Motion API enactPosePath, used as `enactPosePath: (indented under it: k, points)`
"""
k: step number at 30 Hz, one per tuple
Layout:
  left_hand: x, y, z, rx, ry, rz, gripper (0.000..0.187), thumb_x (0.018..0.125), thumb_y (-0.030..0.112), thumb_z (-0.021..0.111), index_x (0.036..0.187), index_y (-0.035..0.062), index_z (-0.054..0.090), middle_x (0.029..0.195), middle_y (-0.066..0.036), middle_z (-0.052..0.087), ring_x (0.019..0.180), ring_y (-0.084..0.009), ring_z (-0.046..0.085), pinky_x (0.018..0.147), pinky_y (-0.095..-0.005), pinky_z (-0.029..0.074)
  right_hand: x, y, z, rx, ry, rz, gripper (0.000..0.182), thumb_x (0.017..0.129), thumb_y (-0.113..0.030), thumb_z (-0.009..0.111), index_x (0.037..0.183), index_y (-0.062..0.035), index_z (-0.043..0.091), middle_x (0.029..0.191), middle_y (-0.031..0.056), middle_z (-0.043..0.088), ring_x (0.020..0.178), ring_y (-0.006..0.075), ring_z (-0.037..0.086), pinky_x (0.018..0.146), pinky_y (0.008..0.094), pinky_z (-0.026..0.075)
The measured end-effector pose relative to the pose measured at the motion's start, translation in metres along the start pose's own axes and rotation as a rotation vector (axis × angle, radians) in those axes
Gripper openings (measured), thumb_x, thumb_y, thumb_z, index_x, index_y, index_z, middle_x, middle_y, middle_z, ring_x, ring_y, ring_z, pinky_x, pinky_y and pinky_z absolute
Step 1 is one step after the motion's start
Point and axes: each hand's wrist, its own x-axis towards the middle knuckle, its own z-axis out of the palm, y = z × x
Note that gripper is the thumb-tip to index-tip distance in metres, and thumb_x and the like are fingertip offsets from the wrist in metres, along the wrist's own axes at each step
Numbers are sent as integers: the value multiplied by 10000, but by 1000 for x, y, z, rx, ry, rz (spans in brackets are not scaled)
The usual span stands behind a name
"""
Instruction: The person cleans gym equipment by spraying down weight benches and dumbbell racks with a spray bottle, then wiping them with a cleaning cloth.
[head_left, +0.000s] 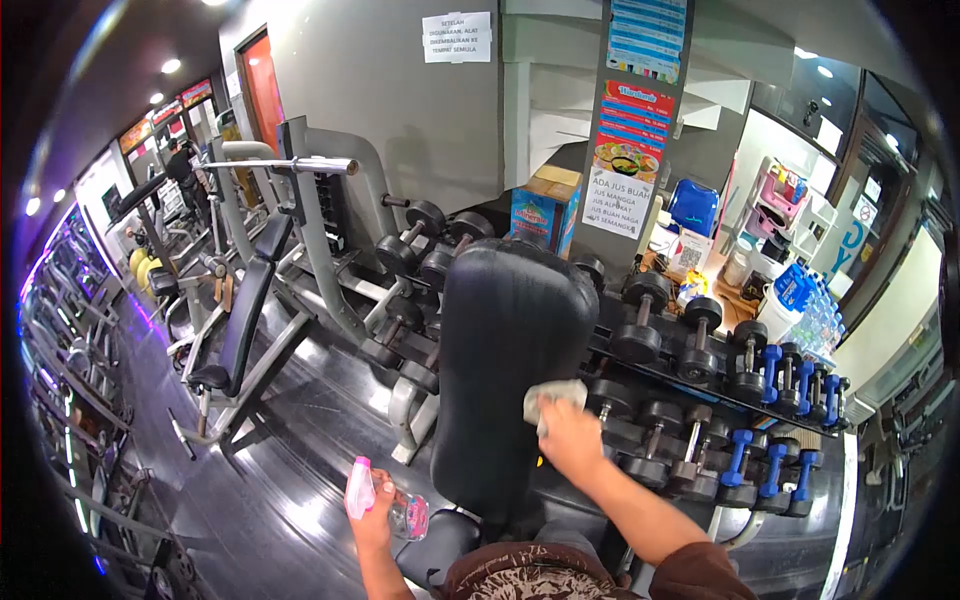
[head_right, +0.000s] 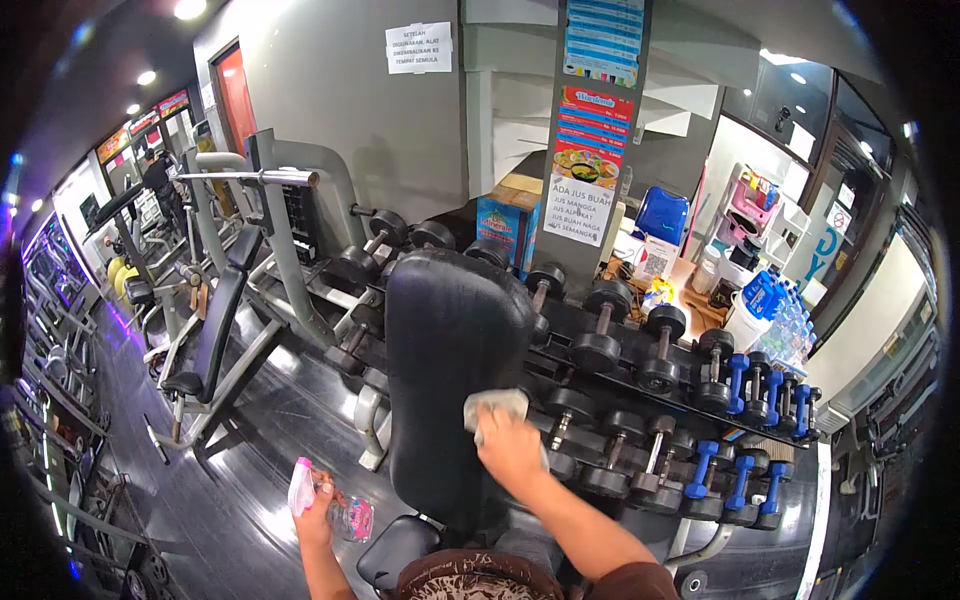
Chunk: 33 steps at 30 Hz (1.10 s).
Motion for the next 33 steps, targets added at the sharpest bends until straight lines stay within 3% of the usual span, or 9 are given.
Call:
enactPosePath:
  k: [3,5,11,15,18,23,25,30,33]
  points:
    - [-10,2,-4,-12,35,45,345,848,141,786,1085,30,562,921,-73,601,675,-176,624,608,-336,546,-39,0,25,81,-264,13,555,689,-159,760,1230,-135,636,938,76,595,816,301,680,654,444,579]
    - [-18,2,-7,-7,58,61,351,850,146,788,1090,30,560,920,-75,599,672,-175,621,602,-335,544,-11,-2,-19,141,-151,-60,591,673,-147,762,1250,-151,635,927,76,598,800,307,675,675,437,581]
    - [-36,7,1,54,77,36,281,862,132,748,1055,47,563,918,-52,573,689,-161,595,593,-335,528,134,2,-158,311,682,-173,559,710,-88,759,1259,-127,660,992,119,643,833,354,656,673,441,542]
    - [-46,10,16,40,33,59,341,848,133,786,1083,36,558,920,-83,600,675,-173,627,599,-333,549,115,15,-76,16,482,-148,504,723,-80,711,1220,-130,650,895,90,577,844,308,626,641,463,515]
    - [-61,14,24,21,40,37,347,841,133,792,1078,32,560,912,-79,602,680,-172,628,607,-333,554,30,12,6,0,250,-167,313,764,-123,678,1075,-157,680,829,69,583,655,282,650,598,456,536]
    - [-107,29,14,111,141,20,333,853,162,766,1080,36,557,900,-52,567,672,-167,596,598,-331,529,-76,16,76,293,-368,-15,317,796,-186,682,1112,-161,698,1046,88,703,827,335,716,776,486,598]
    - [-121,35,4,164,168,20,330,857,185,755,1074,35,556,888,-42,550,669,-164,581,587,-328,517,-57,10,30,360,-270,50,323,789,-223,704,1107,-168,711,1077,83,718,880,347,711,815,476,591]
    - [-150,43,4,235,243,31,319,865,222,747,1029,16,567,868,-43,544,661,-158,578,566,-322,506,78,38,-139,690,524,28,321,779,-18,698,1099,6,697,988,192,692,930,353,693,851,400,542]
    - [-155,39,4,227,238,15,307,864,209,749,1021,17,568,871,-46,546,660,-162,581,582,-333,511,124,46,-138,789,773,28,343,828,-19,692,1171,-24,672,1038,193,681,968,380,673,839,405,539]
